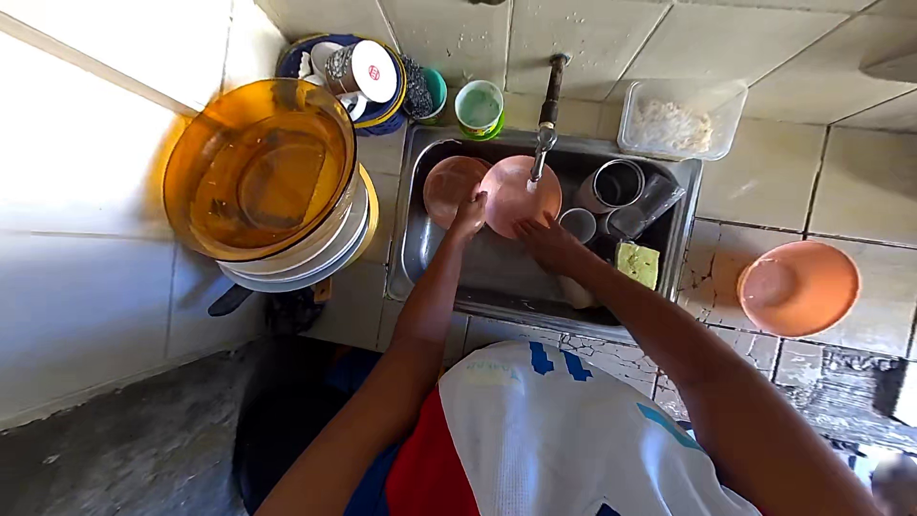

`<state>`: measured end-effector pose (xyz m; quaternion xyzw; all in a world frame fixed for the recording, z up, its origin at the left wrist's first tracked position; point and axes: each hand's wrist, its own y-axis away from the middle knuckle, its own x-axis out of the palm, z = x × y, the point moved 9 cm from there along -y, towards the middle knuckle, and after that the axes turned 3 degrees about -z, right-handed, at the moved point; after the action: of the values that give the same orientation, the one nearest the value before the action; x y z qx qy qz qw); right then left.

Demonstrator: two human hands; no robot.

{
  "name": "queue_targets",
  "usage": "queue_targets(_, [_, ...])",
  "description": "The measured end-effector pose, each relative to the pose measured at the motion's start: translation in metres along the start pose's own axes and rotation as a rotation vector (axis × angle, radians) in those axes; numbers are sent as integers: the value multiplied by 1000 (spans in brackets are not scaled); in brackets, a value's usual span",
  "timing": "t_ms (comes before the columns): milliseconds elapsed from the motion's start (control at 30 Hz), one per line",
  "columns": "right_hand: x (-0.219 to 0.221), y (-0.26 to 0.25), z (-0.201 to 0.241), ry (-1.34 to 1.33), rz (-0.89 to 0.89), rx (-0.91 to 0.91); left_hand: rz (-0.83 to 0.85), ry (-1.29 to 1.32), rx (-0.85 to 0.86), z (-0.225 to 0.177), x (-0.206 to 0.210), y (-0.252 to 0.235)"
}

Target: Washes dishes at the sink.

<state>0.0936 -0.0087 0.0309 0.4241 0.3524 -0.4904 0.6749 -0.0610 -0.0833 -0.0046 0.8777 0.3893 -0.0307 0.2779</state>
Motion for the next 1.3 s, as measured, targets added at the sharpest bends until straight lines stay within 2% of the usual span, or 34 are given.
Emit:
queue_targets(67, [1, -7, -28, 90, -23, -39, 137, 34, -22, 6, 0, -5])
queue_targets(133, [-13, -15, -42, 225, -49, -16, 129, 160, -21, 7, 1, -6])
queue_targets(200, [-17, -28, -39, 250, -89, 98, -17, 417, 10, 7, 14, 3])
queue_targets(300, [-10, -45, -9, -10, -50, 350, -176, 640, 39, 6, 53, 29])
queue_targets(333, [-8, -46, -2, -105, -56, 373, -205, 645, 45, 8, 59, 31])
queue_targets(400, [-2, -44, 7, -200, -37, 202, -192, 520, 23, 13, 47, 24])
queue_targets(467, [-1, -27, 0, -71, -20, 0, -141, 399, -97, 17, 16, 19])
queue_targets(533, [-9, -14, -24, 118, -52, -65, 27, 310, -243, 17, -4, 12])
queue_targets(567, [-15, -10, -33, 177, -107, -65, 128, 299, -305, 19, -6, 12])
queue_targets(633, [-25, -12, -36, 227, -129, -17, 177, 371, -361, 18, 1, 13])
queue_targets(700, [-32, -11, -16, 214, -12, 30, 82, 469, -342, 16, 9, 17])
queue_targets(767, [-49, -3, 10, 192, 128, 93, 42, 436, -272, 27, 17, 13])
queue_targets(833, [-67, 10, 30, 142, 197, 107, 168, 318, -176, 35, 32, 7])
queue_targets(900, [-79, 25, 40, -10, 101, 80, 345, 263, -61, 21, 54, 6])
queue_targets(967, [-91, 36, 33, -300, -142, 118, 430, 340, -84, -3, 65, 12])
queue_targets(1033, [-88, 49, 5, -695, -329, 342, 434, 553, -291, -1, 73, 6])
queue_targets(1100, [-66, 62, -24, -1105, -467, 642, 340, 649, -395, -2, 77, -3])
queue_targets(1167, [-44, 62, -42, -1357, -611, 818, 258, 484, -319, -14, 78, -12])
queue_targets(1200, [-34, 55, -47, -1440, -659, 859, 242, 294, -224, -24, 79, -16])
queue_targets(1300, [-18, 16, -56, -1550, -687, 851, 229, -315, 65, -55, 94, -29])
